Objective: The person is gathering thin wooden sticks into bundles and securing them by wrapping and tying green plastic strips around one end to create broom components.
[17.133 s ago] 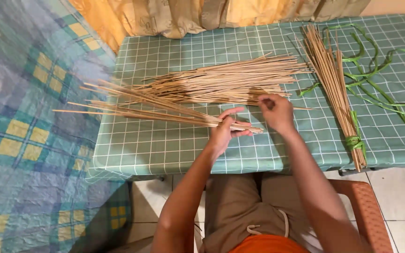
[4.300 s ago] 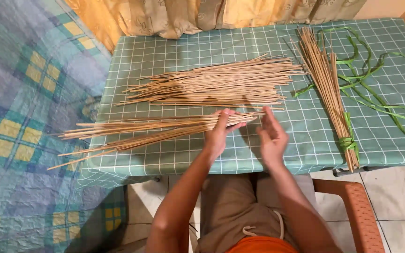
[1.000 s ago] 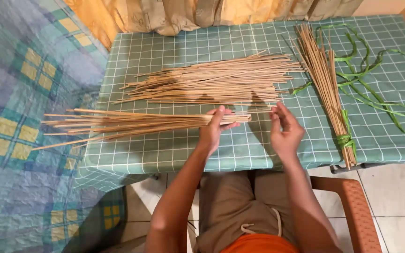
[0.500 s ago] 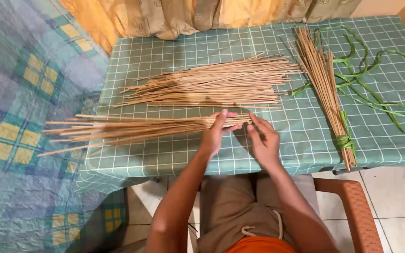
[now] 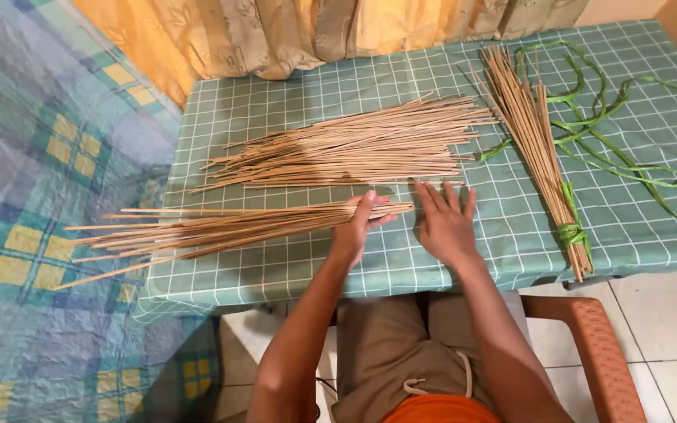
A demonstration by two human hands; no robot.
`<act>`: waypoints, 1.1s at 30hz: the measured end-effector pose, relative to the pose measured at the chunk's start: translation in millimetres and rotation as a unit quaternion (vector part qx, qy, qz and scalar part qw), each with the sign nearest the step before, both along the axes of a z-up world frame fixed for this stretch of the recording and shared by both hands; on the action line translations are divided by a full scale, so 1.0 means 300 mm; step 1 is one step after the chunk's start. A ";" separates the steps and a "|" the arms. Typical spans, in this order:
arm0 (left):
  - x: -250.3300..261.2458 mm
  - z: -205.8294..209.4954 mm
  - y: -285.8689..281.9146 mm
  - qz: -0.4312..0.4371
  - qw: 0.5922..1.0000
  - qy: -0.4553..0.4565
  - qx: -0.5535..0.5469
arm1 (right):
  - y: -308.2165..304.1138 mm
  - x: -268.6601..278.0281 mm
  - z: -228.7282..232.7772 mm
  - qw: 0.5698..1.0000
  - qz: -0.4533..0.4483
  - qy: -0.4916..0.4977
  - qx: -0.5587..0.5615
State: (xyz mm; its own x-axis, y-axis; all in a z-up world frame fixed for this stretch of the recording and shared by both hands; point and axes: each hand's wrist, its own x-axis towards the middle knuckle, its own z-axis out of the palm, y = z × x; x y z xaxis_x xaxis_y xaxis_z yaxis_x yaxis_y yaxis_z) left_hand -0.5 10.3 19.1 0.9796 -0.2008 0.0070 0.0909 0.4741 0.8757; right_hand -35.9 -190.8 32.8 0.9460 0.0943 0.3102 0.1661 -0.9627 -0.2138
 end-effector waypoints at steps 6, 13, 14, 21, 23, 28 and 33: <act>-0.001 -0.006 -0.002 0.003 1.000 0.006 0.004 | -0.001 0.005 -0.017 0.994 0.010 -0.091 0.061; -0.002 -0.001 0.000 0.013 1.000 0.010 0.001 | 0.002 0.001 -0.017 0.993 0.010 -0.099 0.058; 0.002 -0.003 0.001 0.007 1.000 0.005 0.002 | -0.003 0.000 -0.022 0.992 0.002 -0.103 0.077; -0.004 0.004 0.008 0.009 0.999 0.000 -0.041 | -0.018 -0.008 -0.039 0.978 0.022 -0.174 0.109; -0.004 0.022 0.011 0.004 0.999 0.010 -0.035 | -0.021 -0.015 -0.029 0.979 0.007 -0.178 0.102; -0.009 0.031 0.017 -0.014 0.999 0.007 -0.038 | -0.042 -0.033 -0.014 0.974 -0.021 -0.200 0.101; 0.001 0.012 0.013 -0.026 0.997 -0.011 -0.069 | -0.054 -0.043 0.038 0.946 -0.036 -0.203 0.249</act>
